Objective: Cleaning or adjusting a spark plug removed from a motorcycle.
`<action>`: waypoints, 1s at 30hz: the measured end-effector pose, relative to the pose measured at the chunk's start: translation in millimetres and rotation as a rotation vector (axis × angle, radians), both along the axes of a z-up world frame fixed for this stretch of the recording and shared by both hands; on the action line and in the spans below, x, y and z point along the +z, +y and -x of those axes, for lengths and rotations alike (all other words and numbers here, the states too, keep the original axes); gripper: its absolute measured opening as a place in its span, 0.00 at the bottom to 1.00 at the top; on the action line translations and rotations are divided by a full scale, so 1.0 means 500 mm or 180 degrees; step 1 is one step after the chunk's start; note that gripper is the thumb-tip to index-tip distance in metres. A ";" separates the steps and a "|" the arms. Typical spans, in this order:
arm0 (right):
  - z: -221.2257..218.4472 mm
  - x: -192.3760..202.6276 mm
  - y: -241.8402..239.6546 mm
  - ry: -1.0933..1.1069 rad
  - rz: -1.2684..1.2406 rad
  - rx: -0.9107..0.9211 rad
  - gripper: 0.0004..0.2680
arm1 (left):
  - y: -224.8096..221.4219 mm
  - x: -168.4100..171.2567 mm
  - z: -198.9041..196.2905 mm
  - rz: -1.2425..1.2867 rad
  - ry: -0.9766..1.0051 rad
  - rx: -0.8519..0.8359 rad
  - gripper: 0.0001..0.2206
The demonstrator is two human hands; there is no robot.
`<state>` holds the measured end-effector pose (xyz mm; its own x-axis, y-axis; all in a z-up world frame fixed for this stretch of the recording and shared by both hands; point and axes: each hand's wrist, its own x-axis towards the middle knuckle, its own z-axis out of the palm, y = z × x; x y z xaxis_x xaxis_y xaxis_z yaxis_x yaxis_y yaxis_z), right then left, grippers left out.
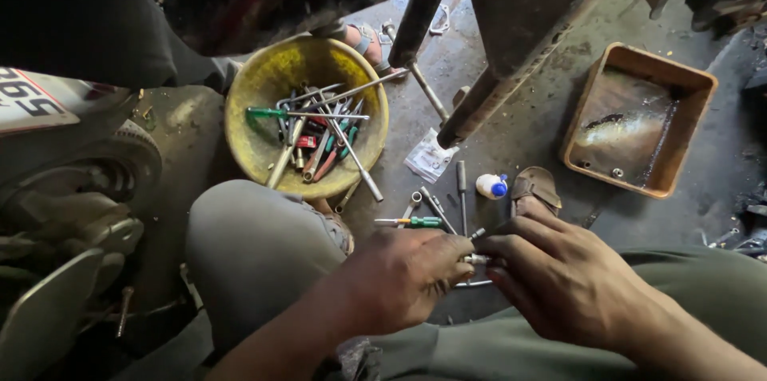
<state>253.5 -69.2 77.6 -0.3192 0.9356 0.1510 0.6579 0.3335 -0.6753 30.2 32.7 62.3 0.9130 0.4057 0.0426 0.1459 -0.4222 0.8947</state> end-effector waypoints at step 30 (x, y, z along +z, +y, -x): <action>0.026 -0.166 -0.092 0.4261 0.3913 -0.0901 0.17 | -0.039 -0.057 0.010 -0.0628 -0.0144 -0.0181 0.14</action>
<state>240.6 -115.1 -5.4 -0.4071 0.6984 -0.5886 -0.5202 -0.7070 -0.4791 25.0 13.4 33.7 0.9295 0.3333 0.1577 0.0783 -0.5963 0.7989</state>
